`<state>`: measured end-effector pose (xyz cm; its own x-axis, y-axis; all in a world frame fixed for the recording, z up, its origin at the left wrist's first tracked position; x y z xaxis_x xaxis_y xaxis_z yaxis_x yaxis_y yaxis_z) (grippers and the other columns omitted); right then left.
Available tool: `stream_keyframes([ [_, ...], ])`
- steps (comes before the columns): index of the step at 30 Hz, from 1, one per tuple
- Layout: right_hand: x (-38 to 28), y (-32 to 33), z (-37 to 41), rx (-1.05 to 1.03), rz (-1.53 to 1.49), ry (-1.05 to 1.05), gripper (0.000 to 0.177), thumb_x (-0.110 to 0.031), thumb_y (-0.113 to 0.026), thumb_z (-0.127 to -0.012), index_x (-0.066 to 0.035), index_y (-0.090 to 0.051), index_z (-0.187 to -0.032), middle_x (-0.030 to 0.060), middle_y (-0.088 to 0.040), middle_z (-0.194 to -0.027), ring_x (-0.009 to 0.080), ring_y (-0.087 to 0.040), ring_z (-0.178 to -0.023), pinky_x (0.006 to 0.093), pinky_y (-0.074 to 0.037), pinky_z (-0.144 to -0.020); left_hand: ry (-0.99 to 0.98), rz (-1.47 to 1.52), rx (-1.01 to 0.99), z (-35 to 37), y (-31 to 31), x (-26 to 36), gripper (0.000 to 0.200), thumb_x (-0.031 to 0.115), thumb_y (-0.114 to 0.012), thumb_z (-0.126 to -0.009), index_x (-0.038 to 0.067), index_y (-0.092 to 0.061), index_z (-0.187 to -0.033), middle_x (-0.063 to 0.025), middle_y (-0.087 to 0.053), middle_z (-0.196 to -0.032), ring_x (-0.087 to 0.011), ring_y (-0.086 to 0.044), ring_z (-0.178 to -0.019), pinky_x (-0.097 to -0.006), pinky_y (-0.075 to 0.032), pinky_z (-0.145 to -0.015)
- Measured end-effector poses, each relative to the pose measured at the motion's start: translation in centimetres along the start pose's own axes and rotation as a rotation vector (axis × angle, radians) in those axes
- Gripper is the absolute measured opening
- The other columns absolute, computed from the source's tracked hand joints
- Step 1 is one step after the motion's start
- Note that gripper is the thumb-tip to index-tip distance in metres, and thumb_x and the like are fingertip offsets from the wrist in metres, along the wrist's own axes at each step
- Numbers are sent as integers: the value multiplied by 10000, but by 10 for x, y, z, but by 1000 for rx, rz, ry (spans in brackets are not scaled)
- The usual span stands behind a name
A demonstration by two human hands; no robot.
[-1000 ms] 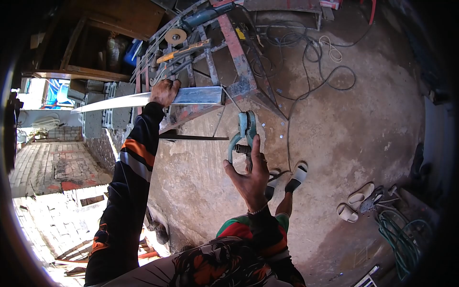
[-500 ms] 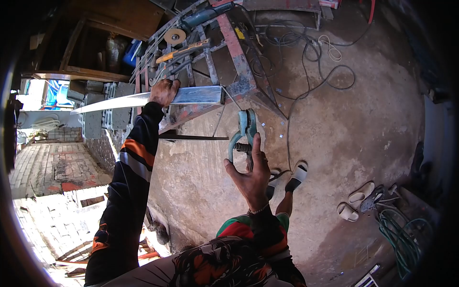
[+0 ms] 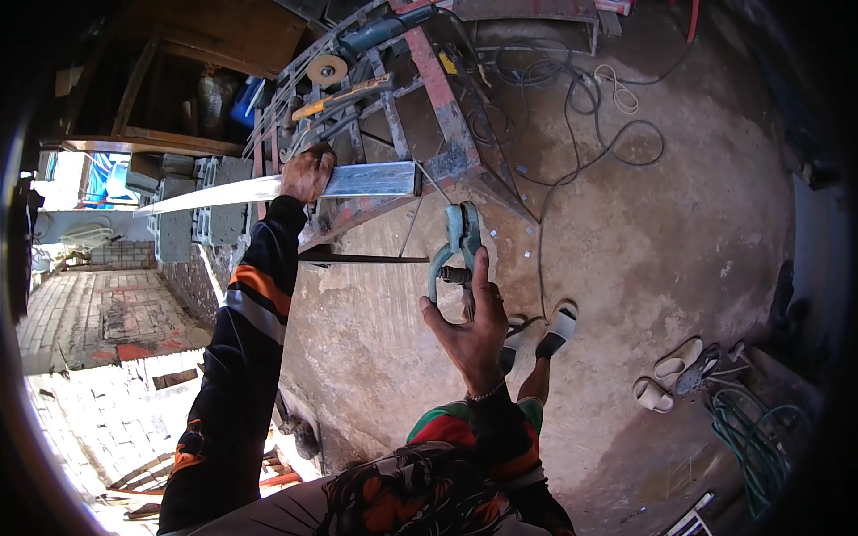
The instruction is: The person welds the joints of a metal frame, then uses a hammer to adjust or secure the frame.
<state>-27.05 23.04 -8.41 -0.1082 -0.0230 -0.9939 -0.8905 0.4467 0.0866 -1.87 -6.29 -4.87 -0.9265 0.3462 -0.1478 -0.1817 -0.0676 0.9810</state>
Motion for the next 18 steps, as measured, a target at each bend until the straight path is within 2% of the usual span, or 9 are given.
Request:
stream_keyframes([
  [2,1,-1,-1,-21,24,-3,970,-165,-864,-687,-26,-348,-1496,105,-661,-990,181,-593,-771,301,-492,-664,-24,1,4,-1,0,0,322,321,-378,-984,128,-634,-964,-155,-698,-910,-355,-670,-907,-475,-524,-785],
  [4,-4,0,-2,24,-1,64,967,-167,-863,-689,-27,-350,-1496,89,-652,-966,159,-546,-711,291,-470,-626,-157,-211,-48,0,-3,8,286,293,-397,-977,132,-633,-971,-153,-696,-893,-351,-678,-881,-476,-531,-757],
  [10,-2,-2,0,-39,75,33,963,-168,-863,-687,-28,-356,-1494,66,-635,-912,146,-530,-691,291,-459,-605,-180,-269,-76,-4,-9,7,244,256,-414,-965,140,-628,-963,-149,-697,-887,-342,-688,-848,-471,-544,-709],
  [14,-4,1,0,28,28,50,960,-172,-861,-687,-26,-359,-1491,69,-637,-907,146,-539,-694,292,-461,-600,-192,-258,-57,-2,-6,8,234,251,-416,-963,140,-623,-963,-150,-697,-871,-342,-691,-839,-471,-546,-696],
  [16,-2,1,-1,3,37,64,956,-170,-860,-687,-20,-361,-1489,74,-639,-900,146,-540,-694,289,-458,-594,-192,-292,-85,0,-2,15,144,150,-496,-895,91,-612,-959,-179,-694,-867,-357,-690,-837,-445,-552,-739],
  [18,-2,3,-1,-8,52,41,952,-166,-858,-688,-17,-361,-1487,82,-642,-912,151,-551,-701,291,-466,-603,-192,-282,-84,0,-1,15,142,149,-497,-893,91,-611,-956,-182,-691,-858,-360,-690,-829,-446,-554,-732],
])
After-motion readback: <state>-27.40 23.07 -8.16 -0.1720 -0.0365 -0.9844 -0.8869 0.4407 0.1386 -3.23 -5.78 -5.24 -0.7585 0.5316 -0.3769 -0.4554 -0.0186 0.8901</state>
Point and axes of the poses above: each hand's wrist, its own z-axis away from the middle knuckle, its own y-axis out of the back of the hand, x = y × z, the point moved 7 cm from there along -z, towards the middle knuckle
